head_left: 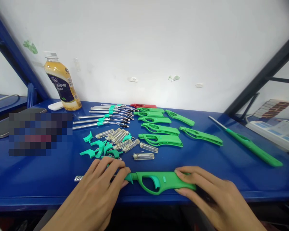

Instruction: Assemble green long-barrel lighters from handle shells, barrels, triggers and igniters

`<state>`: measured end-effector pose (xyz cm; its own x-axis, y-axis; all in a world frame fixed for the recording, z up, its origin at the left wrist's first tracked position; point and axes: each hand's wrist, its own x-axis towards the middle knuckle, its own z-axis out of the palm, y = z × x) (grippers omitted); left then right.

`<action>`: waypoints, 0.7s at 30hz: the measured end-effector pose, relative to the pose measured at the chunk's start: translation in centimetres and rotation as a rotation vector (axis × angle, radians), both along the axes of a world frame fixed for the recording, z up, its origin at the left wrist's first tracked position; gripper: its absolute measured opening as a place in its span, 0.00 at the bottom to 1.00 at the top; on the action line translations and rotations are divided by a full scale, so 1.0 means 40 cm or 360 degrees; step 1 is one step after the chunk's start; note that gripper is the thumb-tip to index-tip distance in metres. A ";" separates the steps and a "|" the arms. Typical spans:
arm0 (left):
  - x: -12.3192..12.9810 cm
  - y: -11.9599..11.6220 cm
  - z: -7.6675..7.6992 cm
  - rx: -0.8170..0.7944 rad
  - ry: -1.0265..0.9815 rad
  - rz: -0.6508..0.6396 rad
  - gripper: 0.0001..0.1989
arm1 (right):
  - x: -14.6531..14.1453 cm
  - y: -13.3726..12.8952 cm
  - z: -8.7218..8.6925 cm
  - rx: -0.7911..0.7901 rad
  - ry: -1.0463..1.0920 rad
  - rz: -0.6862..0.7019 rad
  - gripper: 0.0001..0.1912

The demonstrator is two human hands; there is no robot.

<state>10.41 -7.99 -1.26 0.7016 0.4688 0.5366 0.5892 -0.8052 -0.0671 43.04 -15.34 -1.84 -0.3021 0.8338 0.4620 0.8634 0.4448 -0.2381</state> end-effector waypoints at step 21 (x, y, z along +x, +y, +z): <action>0.004 -0.044 -0.020 -0.0066 -0.0096 -0.0028 0.34 | -0.053 0.012 0.025 0.0342 0.0024 0.0146 0.20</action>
